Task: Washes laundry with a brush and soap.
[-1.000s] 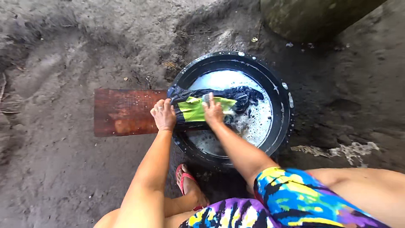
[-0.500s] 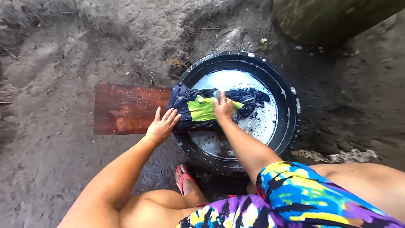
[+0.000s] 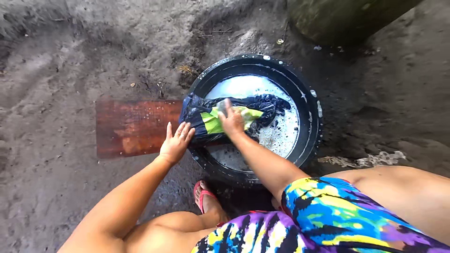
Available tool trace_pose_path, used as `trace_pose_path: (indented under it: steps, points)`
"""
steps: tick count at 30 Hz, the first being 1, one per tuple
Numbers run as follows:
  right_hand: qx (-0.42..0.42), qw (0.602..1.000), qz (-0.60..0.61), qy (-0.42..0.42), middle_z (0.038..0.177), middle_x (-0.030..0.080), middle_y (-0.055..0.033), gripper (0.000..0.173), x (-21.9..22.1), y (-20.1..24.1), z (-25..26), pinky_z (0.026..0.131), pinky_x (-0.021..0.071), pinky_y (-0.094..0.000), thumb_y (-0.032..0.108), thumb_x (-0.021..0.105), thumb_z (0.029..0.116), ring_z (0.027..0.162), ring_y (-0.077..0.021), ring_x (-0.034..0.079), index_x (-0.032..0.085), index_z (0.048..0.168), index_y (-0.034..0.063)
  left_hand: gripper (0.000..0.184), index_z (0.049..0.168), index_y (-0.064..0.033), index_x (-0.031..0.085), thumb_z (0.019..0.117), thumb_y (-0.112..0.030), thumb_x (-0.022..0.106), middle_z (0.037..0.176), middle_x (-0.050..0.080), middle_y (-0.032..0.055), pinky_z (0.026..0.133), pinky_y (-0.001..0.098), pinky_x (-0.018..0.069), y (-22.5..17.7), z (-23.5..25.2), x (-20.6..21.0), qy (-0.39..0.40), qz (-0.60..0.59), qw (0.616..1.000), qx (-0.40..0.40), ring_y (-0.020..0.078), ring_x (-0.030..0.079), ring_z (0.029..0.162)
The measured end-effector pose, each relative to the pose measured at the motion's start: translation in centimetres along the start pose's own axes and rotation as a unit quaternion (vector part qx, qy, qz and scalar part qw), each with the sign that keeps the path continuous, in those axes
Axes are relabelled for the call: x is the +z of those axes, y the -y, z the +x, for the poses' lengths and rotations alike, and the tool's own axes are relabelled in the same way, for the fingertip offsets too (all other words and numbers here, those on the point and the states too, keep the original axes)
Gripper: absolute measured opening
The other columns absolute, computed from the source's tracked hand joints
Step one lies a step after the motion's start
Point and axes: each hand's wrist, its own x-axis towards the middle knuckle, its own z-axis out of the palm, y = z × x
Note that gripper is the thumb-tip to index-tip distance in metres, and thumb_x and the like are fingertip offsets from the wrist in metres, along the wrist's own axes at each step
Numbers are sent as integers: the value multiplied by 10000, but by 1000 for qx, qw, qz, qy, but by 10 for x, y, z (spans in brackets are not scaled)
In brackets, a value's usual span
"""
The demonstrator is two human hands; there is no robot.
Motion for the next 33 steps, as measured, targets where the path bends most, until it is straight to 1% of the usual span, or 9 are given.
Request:
trace_pose_path:
  steps: [6, 9, 11, 14, 18, 21, 26, 29, 33]
  points:
    - [-196, 972, -4, 126, 1323, 604, -264, 654, 29, 28, -73, 854, 550, -607, 527, 580, 1010, 1111, -436, 647, 366, 1605, 361, 623, 1600, -52, 343, 1000, 13, 496, 1674, 276, 217, 1207, 723, 83, -50, -41, -29, 171, -18, 984, -39, 365, 197, 1580]
    - [-144, 983, 33, 105, 1353, 598, -263, 651, 19, -19, -43, 906, 537, -641, 529, 539, 1024, 1161, -445, 634, 360, 1615, 320, 715, 1602, -114, 373, 994, -380, 640, 1635, 360, 207, 1220, 700, 86, -47, -36, -39, 162, -53, 985, -14, 371, 302, 1537]
    - [-92, 990, 88, 57, 1372, 587, -257, 657, 5, -47, -27, 986, 502, -648, 506, 545, 1031, 1231, -444, 595, 352, 1621, 288, 677, 1469, -139, 567, 967, -592, 607, 1479, 553, 172, 1177, 678, 242, -44, -21, -49, 124, -95, 987, -19, 373, 481, 1405]
    - [18, 983, 164, -80, 1414, 554, -304, 694, -17, -90, -14, 1081, 440, -635, 456, 555, 1039, 1310, -477, 536, 316, 1634, 189, 396, 1243, -71, 711, 1052, -386, 568, 1286, 670, 188, 1008, 667, 427, -33, 7, -53, 37, -196, 980, -13, 415, 595, 1241]
    - [245, 932, 175, -201, 1457, 538, -291, 775, -43, -152, -21, 1108, 432, -598, 475, 555, 1037, 1340, -465, 530, 210, 1659, 168, 306, 1195, -13, 699, 1059, -242, 548, 1244, 659, 241, 973, 647, 452, -37, 40, -52, 23, -185, 978, -97, 445, 593, 1223]
    - [337, 919, 118, -166, 1562, 397, -313, 779, -45, -178, -43, 1130, 411, -592, 502, 503, 1058, 1403, -479, 454, 124, 1673, 211, 332, 1200, 18, 663, 1006, -250, 643, 1232, 625, 282, 922, 644, 486, -45, 52, -49, 1, -127, 984, -124, 483, 595, 1180]
    - [321, 940, 64, -97, 1595, 327, -329, 794, -27, -191, -50, 1138, 399, -605, 480, 513, 1060, 1423, -490, 427, 80, 1676, 226, 269, 1090, 35, 674, 981, -209, 645, 1243, 614, 264, 955, 663, 432, -50, 71, -59, 99, -175, 965, -168, 463, 538, 1254]
    - [305, 942, 77, -114, 1610, 283, -345, 816, -31, -192, -43, 1166, 362, -604, 462, 523, 1061, 1450, -503, 382, 69, 1673, 170, 199, 1031, 18, 602, 1024, -182, 599, 994, 630, 224, 849, 620, 477, -43, 63, -74, 107, -341, 920, -158, 391, 623, 986]
    - [317, 942, 52, -99, 1608, 286, -345, 805, -33, -198, -38, 1168, 375, -576, 459, 495, 1073, 1454, -491, 384, 44, 1672, 166, 303, 1217, 30, 588, 1012, -186, 644, 1037, 658, 267, 858, 640, 514, -20, 41, -76, 212, -367, 884, -198, 428, 655, 968]
